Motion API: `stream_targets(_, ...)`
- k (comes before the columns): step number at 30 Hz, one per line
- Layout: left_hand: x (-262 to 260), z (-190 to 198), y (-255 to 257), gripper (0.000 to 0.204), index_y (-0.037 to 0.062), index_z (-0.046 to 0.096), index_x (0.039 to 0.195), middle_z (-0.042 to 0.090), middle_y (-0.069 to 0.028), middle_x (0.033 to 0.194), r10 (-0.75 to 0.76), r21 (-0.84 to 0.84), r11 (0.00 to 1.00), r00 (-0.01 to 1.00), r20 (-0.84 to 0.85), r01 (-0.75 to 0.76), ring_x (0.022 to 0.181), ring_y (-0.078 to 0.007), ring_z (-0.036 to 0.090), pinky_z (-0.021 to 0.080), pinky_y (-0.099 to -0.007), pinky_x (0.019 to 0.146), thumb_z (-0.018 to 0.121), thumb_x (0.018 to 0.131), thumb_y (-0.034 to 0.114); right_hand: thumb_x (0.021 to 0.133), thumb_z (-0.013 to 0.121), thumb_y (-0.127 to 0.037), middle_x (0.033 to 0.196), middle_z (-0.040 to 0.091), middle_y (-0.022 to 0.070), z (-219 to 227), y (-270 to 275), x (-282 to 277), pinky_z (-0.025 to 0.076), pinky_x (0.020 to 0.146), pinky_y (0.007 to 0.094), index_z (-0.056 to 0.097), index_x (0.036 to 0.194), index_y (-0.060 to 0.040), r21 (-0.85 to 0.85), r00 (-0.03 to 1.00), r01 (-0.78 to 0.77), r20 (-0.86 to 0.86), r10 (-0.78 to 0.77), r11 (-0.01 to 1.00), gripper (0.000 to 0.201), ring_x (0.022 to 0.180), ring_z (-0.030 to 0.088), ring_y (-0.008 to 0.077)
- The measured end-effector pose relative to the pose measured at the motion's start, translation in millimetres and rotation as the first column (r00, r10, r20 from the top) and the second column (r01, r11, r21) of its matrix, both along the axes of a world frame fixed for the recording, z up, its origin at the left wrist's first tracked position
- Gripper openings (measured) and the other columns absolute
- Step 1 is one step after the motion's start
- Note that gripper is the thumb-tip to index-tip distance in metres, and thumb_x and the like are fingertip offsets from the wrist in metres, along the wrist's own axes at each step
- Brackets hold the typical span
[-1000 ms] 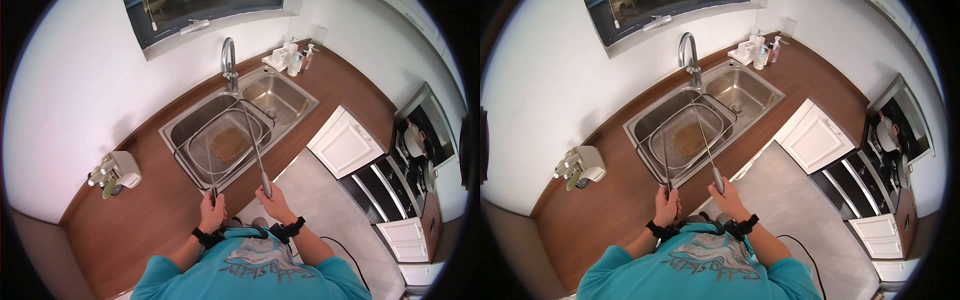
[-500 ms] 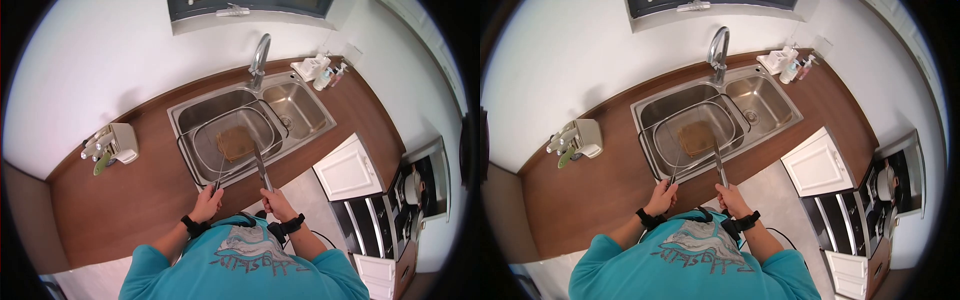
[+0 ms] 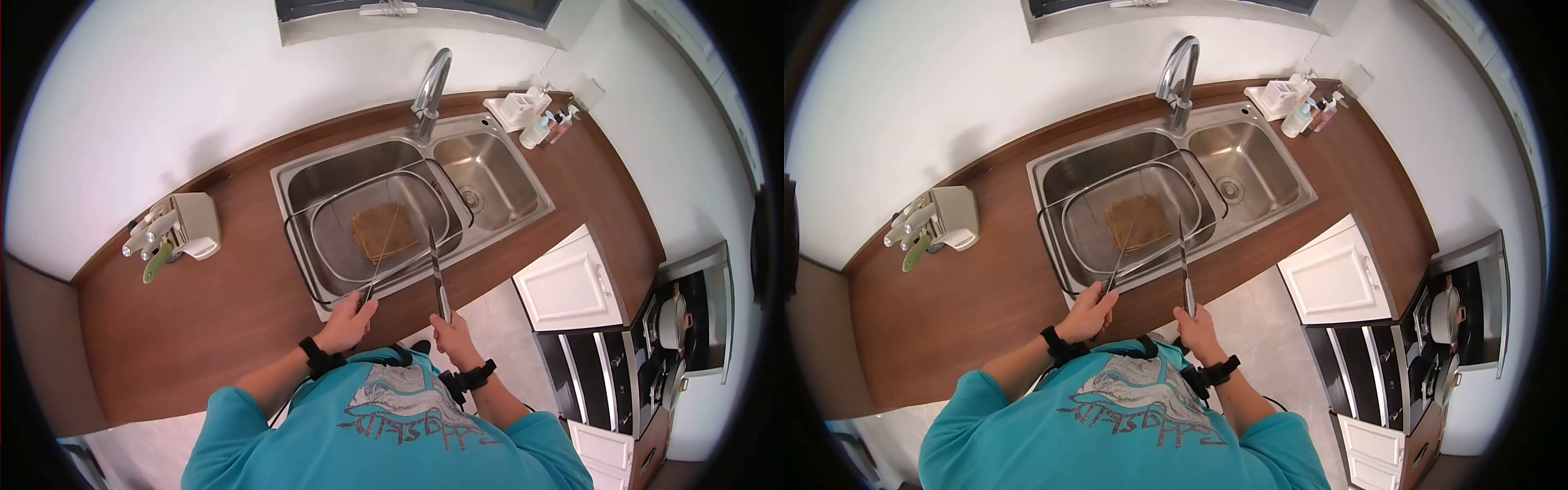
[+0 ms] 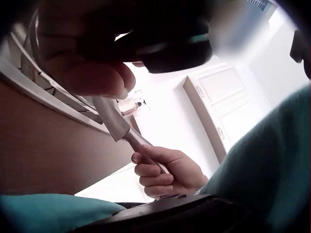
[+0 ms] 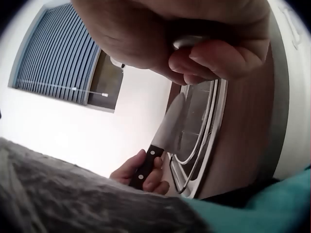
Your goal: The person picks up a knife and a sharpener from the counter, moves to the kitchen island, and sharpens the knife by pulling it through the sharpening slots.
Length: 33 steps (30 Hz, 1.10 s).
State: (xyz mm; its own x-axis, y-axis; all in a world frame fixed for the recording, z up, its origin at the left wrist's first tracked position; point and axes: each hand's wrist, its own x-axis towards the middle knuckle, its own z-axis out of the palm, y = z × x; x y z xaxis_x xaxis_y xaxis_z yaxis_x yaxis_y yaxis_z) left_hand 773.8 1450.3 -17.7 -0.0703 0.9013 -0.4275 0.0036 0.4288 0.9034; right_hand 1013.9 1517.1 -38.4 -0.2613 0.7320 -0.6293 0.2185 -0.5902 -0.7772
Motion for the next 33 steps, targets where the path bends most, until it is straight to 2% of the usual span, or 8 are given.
stream_targets(5, 0, -2, 6, 0.029, 0.0026, 0.045, 0.09, 0.052, -0.0029, 0.06, 0.129, 0.007, 0.992, 0.99, 0.052, -0.13, 0.051, -0.0095, 0.049, 0.039, -0.0261, 0.045, 0.049, 0.097, 0.03, 0.088, 0.063, -0.026, 0.063, 0.053, 0.0051, 3, -16, -17, 0.043, 0.051, 0.0308, 0.052, 0.084, -0.0009, 0.683, 0.988, 0.022, 0.098, -0.121, 0.73, 0.028, 0.053, 0.051, 0.0139)
stream_targets(9, 3, -2, 4, 0.029, -0.0002, 0.046, 0.095, 0.053, -0.0068, 0.063, 0.158, 0.125, 0.981, 0.985, -0.069, -0.149, 0.055, -0.016, 0.052, 0.041, -0.0315, 0.05, 0.047, 0.098, 0.029, 0.089, 0.063, -0.027, 0.062, 0.051, 0.0031, 3, -5, -16, 0.041, 0.052, 0.0289, 0.052, 0.084, -0.001, 0.517, 0.996, -0.007, 0.08, -0.041, 0.856, 0.029, 0.053, 0.049, 0.0129)
stream_targets(11, 0, -4, 5, 0.03, -0.0009, 0.046, 0.096, 0.053, -0.0092, 0.064, 0.19, 0.299, 0.946, 0.962, -0.195, -0.126, 0.056, -0.0198, 0.052, 0.042, -0.0342, 0.053, 0.045, 0.099, 0.029, 0.089, 0.064, -0.025, 0.057, 0.048, 0.0005, 35, 2, -24, 0.037, 0.047, 0.0263, 0.052, 0.084, -0.0025, -0.106, 0.987, 0.012, -0.16, -0.029, 0.994, 0.025, 0.049, 0.045, 0.0103)
stream_targets(15, -8, -43, 14, 0.032, -0.0027, 0.045, 0.101, 0.055, -0.0165, 0.07, 0.306, 0.243, 0.933, 0.941, -0.147, -0.266, 0.063, -0.0313, 0.055, 0.043, -0.0404, 0.062, 0.042, 0.099, 0.029, 0.09, 0.063, -0.028, 0.05, 0.042, -0.0022, 34, 0, -45, 0.032, 0.036, 0.0241, 0.048, 0.075, -0.0083, 0.067, 0.979, 0.137, -0.162, -0.125, 0.988, 0.029, 0.038, 0.037, 0.0077)
stream_targets(17, -10, -45, 7, 0.03, -0.003, 0.045, 0.103, 0.056, -0.0192, 0.071, 0.338, 0.228, 0.929, 0.92, -0.198, -0.292, 0.067, -0.0364, 0.057, 0.044, -0.0419, 0.063, 0.04, 0.1, 0.027, 0.09, 0.063, -0.029, 0.049, 0.041, -0.0023, 13, 7, -47, 0.031, 0.034, 0.0247, 0.049, 0.076, -0.0075, 0.774, 0.999, 0.017, 0.015, -0.045, 0.633, 0.03, 0.036, 0.035, 0.0079)
stream_targets(20, -11, -19, -3, 0.03, -0.003, 0.046, 0.104, 0.057, -0.0212, 0.073, 0.336, 0.307, 0.923, 0.878, -0.342, -0.233, 0.07, -0.0404, 0.058, 0.044, -0.0434, 0.064, 0.039, 0.1, 0.026, 0.09, 0.062, -0.03, 0.049, 0.041, -0.002, 26, 7, -55, 0.033, 0.034, 0.0248, 0.049, 0.076, -0.006, 0.205, 0.998, 0.013, -0.07, 0.002, 0.979, 0.031, 0.036, 0.037, 0.0076)
stream_targets(23, -20, -14, 0, 0.029, -0.0023, 0.048, 0.104, 0.058, -0.0218, 0.074, 0.434, 0.403, 0.869, 0.836, -0.336, -0.289, 0.071, -0.0409, 0.059, 0.044, -0.0446, 0.065, 0.038, 0.1, 0.025, 0.092, 0.061, -0.03, 0.051, 0.042, -0.0021, 29, 9, -56, 0.032, 0.034, 0.0242, 0.049, 0.08, -0.0046, -0.003, 0.995, 0.012, -0.101, -0.013, 1.0, 0.03, 0.037, 0.039, 0.0071)
stream_targets(33, -29, -24, 2, 0.031, -0.001, 0.051, 0.1, 0.057, -0.009, 0.068, 0.403, 0.15, 0.912, 0.901, -0.164, -0.38, 0.064, -0.018, 0.057, 0.045, -0.0337, 0.06, 0.042, 0.099, 0.029, 0.094, 0.056, -0.022, 0.06, 0.047, 0.0, 33, 5, -69, 0.04, 0.041, 0.0231, 0.046, 0.094, -0.0062, 0.412, 0.991, 0.062, -0.131, -0.009, 0.909, 0.019, 0.045, 0.046, 0.0069)
